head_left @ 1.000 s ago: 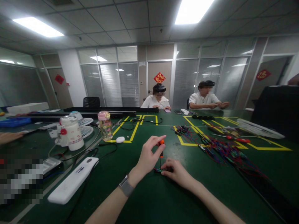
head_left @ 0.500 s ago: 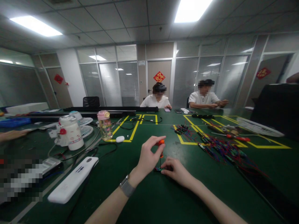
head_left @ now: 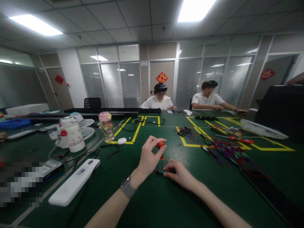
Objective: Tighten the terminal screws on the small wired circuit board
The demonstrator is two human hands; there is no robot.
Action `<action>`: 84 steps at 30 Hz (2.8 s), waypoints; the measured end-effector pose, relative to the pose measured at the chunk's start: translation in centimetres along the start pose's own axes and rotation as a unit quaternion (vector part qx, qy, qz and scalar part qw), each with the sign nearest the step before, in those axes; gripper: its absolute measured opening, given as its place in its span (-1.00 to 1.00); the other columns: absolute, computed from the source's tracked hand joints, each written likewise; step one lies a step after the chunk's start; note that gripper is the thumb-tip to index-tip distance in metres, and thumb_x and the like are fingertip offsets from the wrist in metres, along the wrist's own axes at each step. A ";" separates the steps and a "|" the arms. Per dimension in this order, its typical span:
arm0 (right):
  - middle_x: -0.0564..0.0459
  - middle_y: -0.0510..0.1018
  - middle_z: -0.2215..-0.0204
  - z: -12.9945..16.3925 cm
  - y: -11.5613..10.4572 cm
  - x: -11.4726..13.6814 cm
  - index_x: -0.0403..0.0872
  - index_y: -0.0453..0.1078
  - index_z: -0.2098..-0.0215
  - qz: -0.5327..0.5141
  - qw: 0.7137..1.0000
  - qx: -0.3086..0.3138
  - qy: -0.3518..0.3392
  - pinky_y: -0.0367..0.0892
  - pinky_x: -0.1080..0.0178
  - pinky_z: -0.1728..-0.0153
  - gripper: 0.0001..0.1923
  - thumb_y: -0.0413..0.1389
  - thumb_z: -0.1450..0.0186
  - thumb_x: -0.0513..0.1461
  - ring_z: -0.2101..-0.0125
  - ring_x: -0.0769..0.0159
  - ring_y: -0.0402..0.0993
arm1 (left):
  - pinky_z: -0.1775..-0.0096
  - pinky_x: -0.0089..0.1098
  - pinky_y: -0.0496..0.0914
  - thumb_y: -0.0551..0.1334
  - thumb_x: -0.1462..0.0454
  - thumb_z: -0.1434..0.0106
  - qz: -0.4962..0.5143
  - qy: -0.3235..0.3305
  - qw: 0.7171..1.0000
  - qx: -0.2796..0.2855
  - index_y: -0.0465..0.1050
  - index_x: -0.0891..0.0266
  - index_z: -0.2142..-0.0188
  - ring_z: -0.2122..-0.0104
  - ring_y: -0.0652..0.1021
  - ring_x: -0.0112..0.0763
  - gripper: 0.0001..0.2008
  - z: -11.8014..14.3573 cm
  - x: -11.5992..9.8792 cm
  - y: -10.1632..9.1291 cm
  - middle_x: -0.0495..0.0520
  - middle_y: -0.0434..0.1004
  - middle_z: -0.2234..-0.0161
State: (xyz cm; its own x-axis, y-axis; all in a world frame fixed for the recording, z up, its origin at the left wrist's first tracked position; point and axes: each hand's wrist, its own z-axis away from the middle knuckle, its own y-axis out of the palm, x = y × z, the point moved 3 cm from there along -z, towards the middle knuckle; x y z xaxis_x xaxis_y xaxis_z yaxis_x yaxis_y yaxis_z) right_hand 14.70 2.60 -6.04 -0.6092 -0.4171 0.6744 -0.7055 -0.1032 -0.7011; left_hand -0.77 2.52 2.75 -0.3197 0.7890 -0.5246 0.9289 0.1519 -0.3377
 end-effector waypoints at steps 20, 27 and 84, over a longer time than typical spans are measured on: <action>0.04 0.47 0.38 0.0 0.0 0.1 -0.09 0.56 0.33 0.004 1.000 0.004 -0.009 0.29 0.31 0.31 -0.90 0.21 -0.18 -0.29 0.38 0.32 0.39 | 0.18 -0.37 0.42 0.18 0.28 -0.30 0.101 -0.064 0.992 0.033 0.47 0.20 0.02 0.25 0.52 -0.38 -0.73 0.0 0.5 0.3 0.07 0.48 0.23; 0.04 0.47 0.38 0.0 0.0 0.1 -0.09 0.56 0.33 0.010 1.000 0.007 -0.006 0.28 0.31 0.33 -0.90 0.21 -0.18 -0.28 0.38 0.31 0.39 | 0.09 -0.34 0.41 0.07 0.28 -0.38 0.131 -0.061 0.988 0.062 0.38 0.14 -0.10 0.14 0.52 -0.36 -0.67 0.0 0.3 0.5 0.11 0.47 0.08; 0.03 0.47 0.38 0.0 -0.1 0.2 -0.10 0.57 0.31 -0.003 1.000 0.010 -0.001 0.29 0.30 0.33 -0.89 0.22 -0.18 -0.28 0.38 0.31 0.40 | 0.16 -0.38 0.42 0.23 0.29 -0.26 0.113 -0.077 0.990 0.019 0.52 0.18 0.09 0.24 0.52 -0.37 -0.77 -0.1 0.7 0.4 0.06 0.48 0.25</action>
State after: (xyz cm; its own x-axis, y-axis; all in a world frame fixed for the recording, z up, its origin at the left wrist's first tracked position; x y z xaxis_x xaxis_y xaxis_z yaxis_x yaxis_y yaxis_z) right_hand 14.70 2.50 -5.83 -0.6039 -0.4187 0.6782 -0.7017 -0.1244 -0.7016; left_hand -0.63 3.22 2.32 -0.1312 0.7000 -0.7020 0.9735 -0.0429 -0.2248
